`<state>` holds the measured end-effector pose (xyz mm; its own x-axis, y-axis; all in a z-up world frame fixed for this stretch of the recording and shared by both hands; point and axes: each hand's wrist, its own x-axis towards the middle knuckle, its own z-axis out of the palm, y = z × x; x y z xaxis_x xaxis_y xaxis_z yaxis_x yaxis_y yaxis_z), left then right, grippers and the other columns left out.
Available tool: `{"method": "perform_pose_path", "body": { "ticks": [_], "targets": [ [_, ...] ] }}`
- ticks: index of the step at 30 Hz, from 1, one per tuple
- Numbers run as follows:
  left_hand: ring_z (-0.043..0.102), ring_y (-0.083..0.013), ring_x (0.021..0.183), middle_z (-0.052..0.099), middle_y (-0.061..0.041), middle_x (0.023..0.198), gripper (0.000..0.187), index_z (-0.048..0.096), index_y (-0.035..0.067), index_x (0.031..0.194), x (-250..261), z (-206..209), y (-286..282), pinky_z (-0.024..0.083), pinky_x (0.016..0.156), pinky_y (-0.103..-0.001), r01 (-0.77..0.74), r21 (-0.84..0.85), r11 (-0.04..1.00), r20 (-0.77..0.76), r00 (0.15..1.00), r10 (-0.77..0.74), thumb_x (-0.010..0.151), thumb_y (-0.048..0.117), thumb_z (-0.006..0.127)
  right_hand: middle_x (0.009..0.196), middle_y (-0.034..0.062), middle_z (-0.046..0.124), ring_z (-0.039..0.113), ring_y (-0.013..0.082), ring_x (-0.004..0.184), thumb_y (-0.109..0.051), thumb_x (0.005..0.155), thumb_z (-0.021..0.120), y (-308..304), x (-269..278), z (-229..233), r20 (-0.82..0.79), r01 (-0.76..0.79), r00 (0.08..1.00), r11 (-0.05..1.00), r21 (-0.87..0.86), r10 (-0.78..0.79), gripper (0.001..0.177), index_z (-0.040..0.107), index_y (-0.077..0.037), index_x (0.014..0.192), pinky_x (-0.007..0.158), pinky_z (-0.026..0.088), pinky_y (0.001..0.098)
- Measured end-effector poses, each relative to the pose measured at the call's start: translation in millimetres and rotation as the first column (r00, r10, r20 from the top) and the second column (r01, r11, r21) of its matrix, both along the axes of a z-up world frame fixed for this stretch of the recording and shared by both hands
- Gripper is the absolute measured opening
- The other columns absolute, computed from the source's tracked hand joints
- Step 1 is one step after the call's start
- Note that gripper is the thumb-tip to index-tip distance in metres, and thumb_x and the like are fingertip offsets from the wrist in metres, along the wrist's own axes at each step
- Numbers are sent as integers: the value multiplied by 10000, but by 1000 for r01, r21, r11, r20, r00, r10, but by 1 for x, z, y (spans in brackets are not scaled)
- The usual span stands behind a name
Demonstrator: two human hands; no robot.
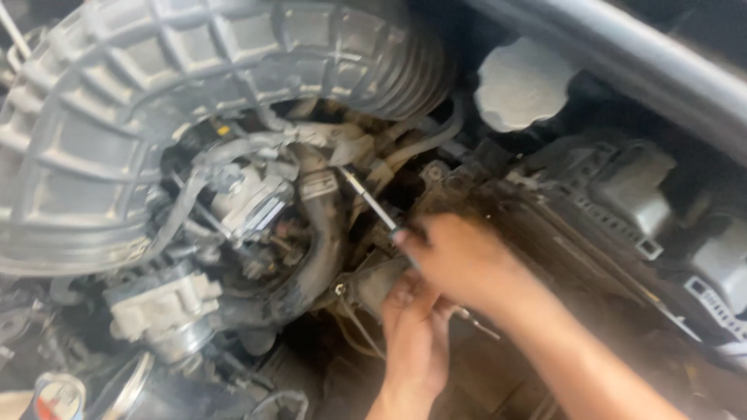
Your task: The person uses a screwdriver to loosen a hose clamp on the air intake, detaches the hose, and then uses a socket wrench to unscrew various fasteners within the engine bay.
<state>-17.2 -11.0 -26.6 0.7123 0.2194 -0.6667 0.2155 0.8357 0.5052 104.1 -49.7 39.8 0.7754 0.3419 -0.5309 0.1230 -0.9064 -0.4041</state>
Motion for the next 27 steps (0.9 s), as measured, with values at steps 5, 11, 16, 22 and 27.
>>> {"method": "perform_pose_path", "body": {
  "ticks": [5, 11, 16, 22, 27],
  "targets": [
    [682, -205, 942, 731, -117, 1079, 311, 600, -49, 1199, 4, 17, 11, 535, 868, -362, 20, -199, 980, 215, 976, 24, 1020, 204, 574, 878, 168, 792, 764, 316, 842, -335, 910, 661, -3, 7, -3, -308, 195, 942, 964, 180, -133, 359, 740, -26, 1075, 784, 580, 428],
    [706, -201, 943, 698, -164, 1088, 352, 456, -86, 1226, 5, 11, 25, 589, 838, -340, 18, -28, 999, 128, 992, -14, 933, 31, 612, 943, 222, 742, 729, 374, 878, -301, 798, 813, 8, -6, -22, 74, 125, 988, 986, 110, -134, 425, 690, 8, 1063, 783, 547, 457],
    [682, -165, 871, 680, -130, 1046, 396, 496, -70, 1234, 5, 14, 38, 575, 768, -296, 105, 30, 994, 70, 992, -107, 882, -11, 668, 973, 220, 758, 741, 369, 921, -353, 819, 784, 22, -11, -18, 15, 117, 993, 991, 72, -118, 441, 694, 1, 1066, 824, 558, 455],
    [637, -164, 778, 671, -133, 960, 333, 525, -84, 1203, 1, -2, 21, 517, 671, -287, 49, 11, 999, 6, 999, -50, 904, 1, 644, 1018, 189, 766, 752, 341, 960, -362, 905, 653, 8, -6, -26, -143, 124, 983, 988, 88, -111, 424, 697, -56, 1196, 857, 566, 433],
    [679, -152, 887, 693, -82, 1041, 311, 552, -52, 1208, 14, 24, 18, 575, 761, -303, 18, -100, 995, 89, 996, -9, 921, 69, 555, 1008, 182, 762, 745, 337, 964, -351, 913, 648, 6, -4, -15, -180, 173, 972, 980, 97, -154, 409, 709, -62, 1195, 858, 562, 435]
  ]
}}
